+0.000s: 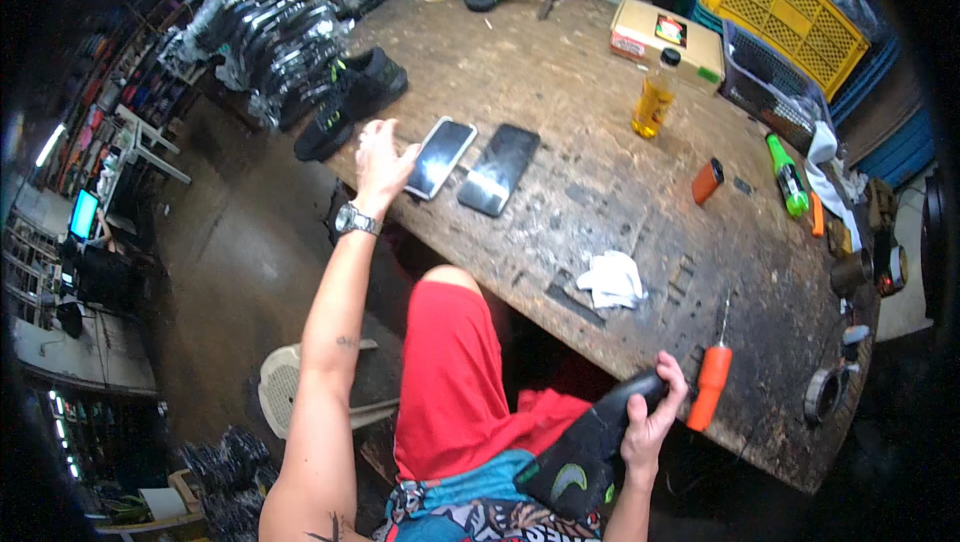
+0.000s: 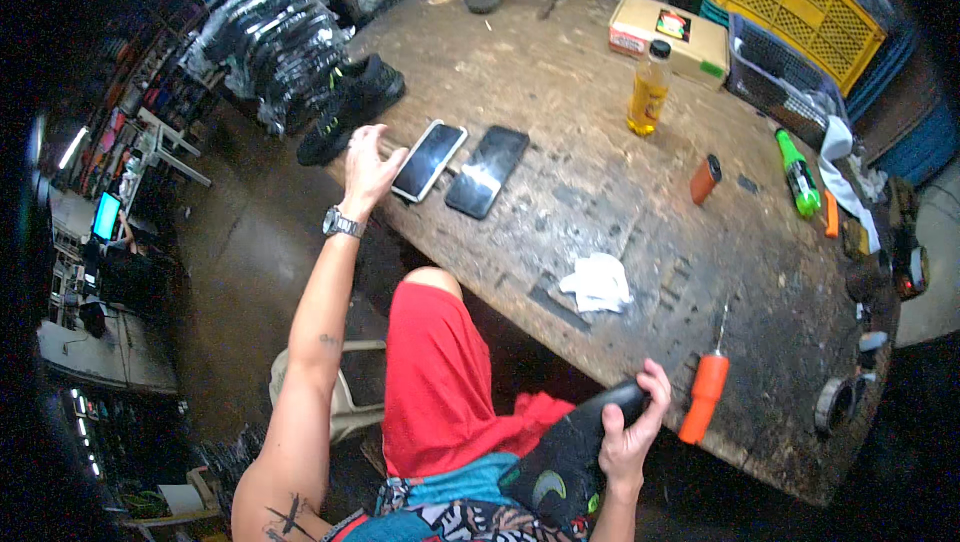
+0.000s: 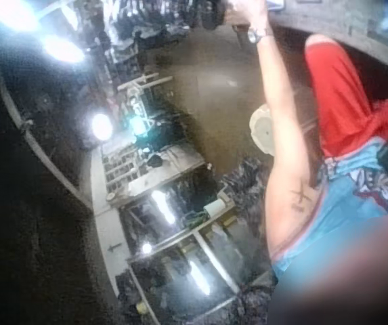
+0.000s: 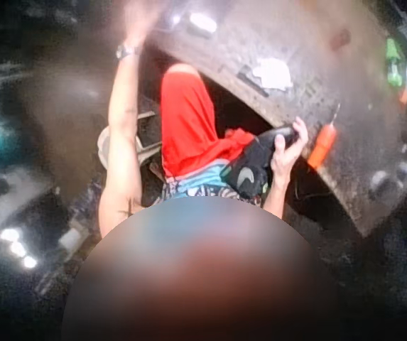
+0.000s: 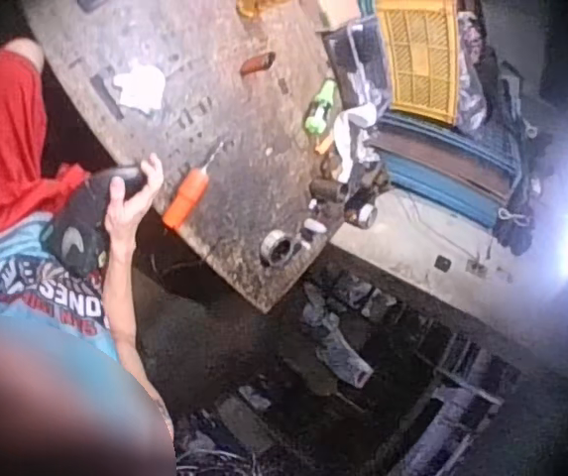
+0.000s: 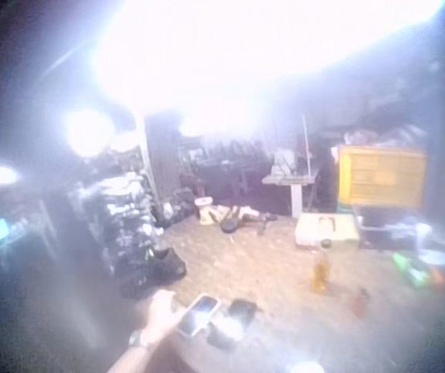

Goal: The person sits at a workbench and uses a rotary tool to grind and shape the sole of a black shoe. They repeatedly reposition the shoe, inspect the sole, and continue grinding along the edges and surface of the sole.

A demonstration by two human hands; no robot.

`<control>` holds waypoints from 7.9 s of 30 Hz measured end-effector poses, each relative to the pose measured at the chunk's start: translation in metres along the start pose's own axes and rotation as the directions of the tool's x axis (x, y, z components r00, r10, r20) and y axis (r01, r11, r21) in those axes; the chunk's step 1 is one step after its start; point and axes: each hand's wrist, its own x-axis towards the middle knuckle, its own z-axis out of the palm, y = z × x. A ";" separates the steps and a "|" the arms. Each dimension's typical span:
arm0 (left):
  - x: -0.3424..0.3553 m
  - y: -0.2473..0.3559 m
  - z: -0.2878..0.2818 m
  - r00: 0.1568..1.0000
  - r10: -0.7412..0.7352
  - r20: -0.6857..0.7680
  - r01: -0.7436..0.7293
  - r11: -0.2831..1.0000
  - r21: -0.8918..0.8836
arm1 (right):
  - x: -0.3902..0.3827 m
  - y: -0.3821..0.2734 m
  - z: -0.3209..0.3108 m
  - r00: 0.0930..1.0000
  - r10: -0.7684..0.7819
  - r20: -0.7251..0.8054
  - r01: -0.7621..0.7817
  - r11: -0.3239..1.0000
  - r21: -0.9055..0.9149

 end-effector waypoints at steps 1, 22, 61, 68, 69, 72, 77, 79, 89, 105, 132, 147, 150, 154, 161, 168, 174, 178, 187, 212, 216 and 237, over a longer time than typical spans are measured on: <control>0.020 -0.022 0.002 0.996 -0.089 0.006 0.088 0.992 0.095 | -0.001 0.001 0.003 1.000 -0.001 -0.025 0.001 1.000 0.027; 0.082 -0.155 -0.053 0.985 -0.171 -0.023 0.172 0.965 0.197 | 0.101 -0.067 -0.141 0.640 0.109 0.761 0.058 0.980 -0.190; -0.315 0.133 -0.147 0.827 0.353 0.438 0.532 -0.240 -0.812 | -0.043 -0.086 -0.023 0.855 0.108 0.508 -0.501 0.428 0.753; -0.305 0.141 -0.154 0.817 0.354 0.455 0.543 -0.209 -0.813 | -0.043 -0.088 -0.020 0.841 0.134 0.524 -0.525 0.439 0.729; -0.305 0.140 -0.154 0.820 0.355 0.450 0.539 -0.212 -0.815 | -0.042 -0.089 -0.020 0.841 0.134 0.524 -0.525 0.438 0.730; -0.305 0.139 -0.154 0.814 0.352 0.462 0.549 -0.209 -0.809 | -0.042 -0.090 -0.020 0.840 0.138 0.524 -0.523 0.458 0.718; -0.305 0.139 -0.153 0.814 0.336 0.473 0.552 -0.194 -0.811 | -0.040 -0.091 -0.019 0.834 0.151 0.530 -0.533 0.469 0.705; -0.305 0.139 -0.153 0.811 0.339 0.477 0.554 -0.186 -0.811 | -0.041 -0.090 -0.018 0.840 0.146 0.523 -0.523 0.477 0.706; -0.307 0.164 -0.139 0.642 0.313 0.700 0.766 -0.243 -0.595 | -0.045 -0.070 -0.018 0.899 0.203 0.388 -0.433 0.542 0.720; -0.318 0.196 -0.122 0.461 0.472 0.751 0.883 -0.164 -0.439 | -0.044 -0.062 -0.048 0.861 0.289 0.418 -0.498 0.640 0.585; -0.314 0.196 -0.115 0.488 0.440 0.754 0.873 -0.221 -0.436 | -0.012 -0.088 -0.078 0.938 -0.025 0.347 -0.014 0.994 0.109; -0.303 0.249 -0.122 0.674 0.222 0.704 0.628 0.330 -0.705 | -0.030 -0.039 -0.067 0.871 0.453 0.189 -0.491 0.799 0.348; -0.300 0.266 -0.132 0.846 0.342 0.408 0.179 0.538 -0.824 | -0.038 -0.036 -0.064 0.918 0.366 0.156 -0.394 0.784 0.480; -0.298 0.273 -0.143 0.873 0.397 0.283 -0.007 0.592 -0.806 | -0.042 -0.042 -0.060 0.934 0.322 0.157 -0.349 0.714 0.607; -0.301 0.270 -0.148 0.873 0.417 0.252 -0.065 0.612 -0.788 | -0.042 -0.049 -0.054 0.942 0.281 0.183 -0.332 0.700 0.632; -0.308 0.269 -0.148 0.881 0.422 0.216 -0.107 0.621 -0.777 | -0.044 -0.051 -0.054 0.947 0.267 0.179 -0.319 0.722 0.613; -0.313 0.265 -0.144 0.879 0.439 0.183 -0.137 0.603 -0.786 | -0.048 -0.044 -0.053 0.948 0.263 0.179 -0.317 0.742 0.591; -0.306 0.265 -0.143 0.850 0.443 0.285 -0.046 0.600 -0.798 | -0.051 -0.050 -0.054 0.940 0.281 0.194 -0.341 0.793 0.504; -0.291 0.276 -0.119 0.830 0.366 0.421 0.178 0.540 -0.822 | 0.034 -0.032 -0.104 0.997 0.064 -0.040 -0.076 0.790 -0.608; -0.349 0.324 -0.037 0.867 0.495 -0.063 -0.413 0.642 -0.646 | -0.108 -0.063 -0.184 0.721 0.606 0.336 -0.691 0.662 0.289; -0.353 0.330 -0.034 0.855 0.514 -0.065 -0.426 0.626 -0.653 | -0.105 -0.081 -0.179 0.756 0.614 0.226 -0.595 0.789 -0.155; -0.357 0.329 -0.031 0.814 0.579 -0.052 -0.454 0.578 -0.678 | -0.074 -0.109 -0.171 0.756 0.611 0.237 -0.431 0.736 -0.522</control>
